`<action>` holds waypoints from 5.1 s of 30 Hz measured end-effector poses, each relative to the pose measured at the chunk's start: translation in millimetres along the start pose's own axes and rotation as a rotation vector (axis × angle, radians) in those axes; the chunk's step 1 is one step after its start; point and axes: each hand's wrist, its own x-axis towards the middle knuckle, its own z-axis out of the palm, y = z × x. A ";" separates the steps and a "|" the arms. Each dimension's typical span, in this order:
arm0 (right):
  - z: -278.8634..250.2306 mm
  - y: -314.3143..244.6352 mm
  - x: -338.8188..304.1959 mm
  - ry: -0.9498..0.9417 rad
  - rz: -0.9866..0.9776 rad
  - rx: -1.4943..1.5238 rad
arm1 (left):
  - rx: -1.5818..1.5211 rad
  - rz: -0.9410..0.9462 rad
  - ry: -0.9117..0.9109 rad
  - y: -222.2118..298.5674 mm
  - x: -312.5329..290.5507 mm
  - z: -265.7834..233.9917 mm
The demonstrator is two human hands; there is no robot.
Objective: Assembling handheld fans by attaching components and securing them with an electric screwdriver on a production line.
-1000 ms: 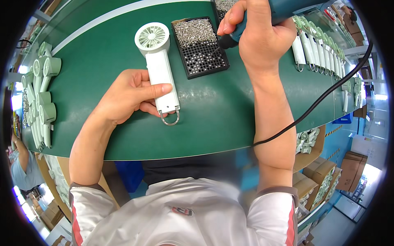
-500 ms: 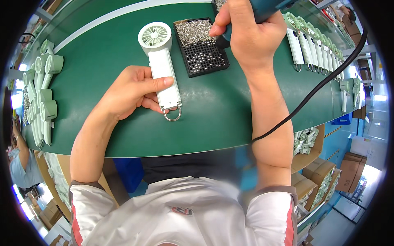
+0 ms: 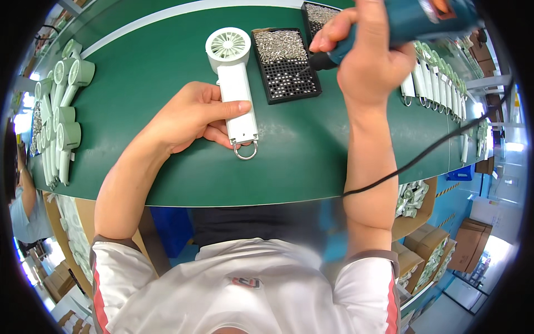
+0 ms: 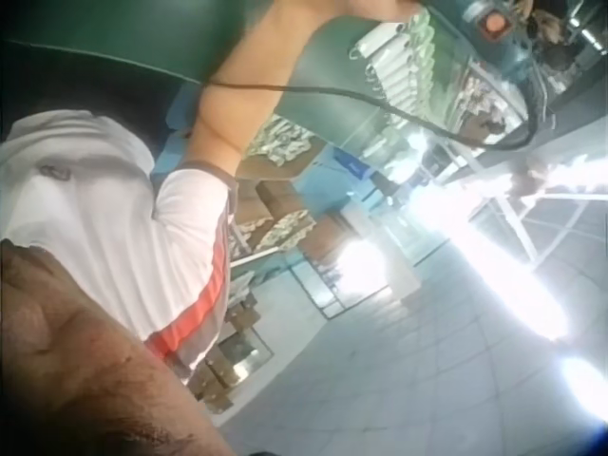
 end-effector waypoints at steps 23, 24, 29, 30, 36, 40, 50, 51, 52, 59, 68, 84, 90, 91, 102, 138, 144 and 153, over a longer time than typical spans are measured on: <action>35.0 -45.6 -62.4 -0.525 0.125 0.271 | -0.017 0.005 -0.031 -2.2 1.2 -0.5; 34.8 -46.7 -63.3 -0.524 0.133 0.215 | -0.023 0.008 -0.037 -3.6 1.8 -0.9; 38.3 -44.7 -64.9 -0.524 0.137 0.185 | -0.006 0.004 -0.032 -0.8 -0.4 -0.2; 38.4 -44.1 -64.2 -0.536 0.134 0.188 | 0.003 0.001 -0.029 -0.1 -0.8 0.2; 42.2 -43.5 -65.0 -0.544 0.129 0.156 | 0.023 0.012 -0.001 -1.6 0.2 2.1; 41.9 -40.0 -62.3 -0.604 0.145 0.127 | 0.031 0.005 0.025 5.0 -2.3 6.7; 49.2 -37.6 -64.4 -0.544 0.079 0.202 | 0.036 0.027 0.001 2.4 1.0 6.5; 49.4 -38.9 -64.4 -0.566 0.082 0.184 | 0.018 0.027 -0.003 1.7 2.0 7.1; 49.3 -40.3 -65.6 -0.589 0.088 0.171 | -0.001 0.023 -0.004 0.8 0.9 7.1; -11.1 -87.0 -43.5 -0.567 -0.333 0.139 | 0.027 0.104 0.085 -10.4 0.6 12.8; -112.5 -56.4 -57.4 -1.029 -0.294 -0.976 | 0.591 0.388 0.592 -1.8 -31.0 8.5; -140.6 -35.1 -46.2 -1.243 -0.364 -1.305 | 0.979 0.153 0.652 -11.4 -69.0 -2.8; -147.4 -39.8 -45.1 -1.226 -0.363 -1.356 | 1.009 0.098 0.624 -8.3 -68.6 -1.4; -145.8 -41.3 -44.1 -1.228 -0.369 -1.389 | 1.011 0.095 0.620 -7.7 -68.9 -3.7; -50.6 -2.5 -11.5 -0.986 -0.513 -0.420 | 0.985 0.095 0.525 -3.0 -84.3 -16.0; 58.2 -59.4 -17.6 -1.587 -0.244 -0.845 | 1.220 0.170 0.081 34.3 -58.3 -21.6; 46.6 -68.5 -6.8 -1.653 -0.347 -0.643 | 1.209 0.131 0.298 30.0 -65.2 15.4; 134.2 -109.9 -26.1 -1.858 0.326 -1.439 | 1.149 0.075 0.314 0.3 -79.0 20.9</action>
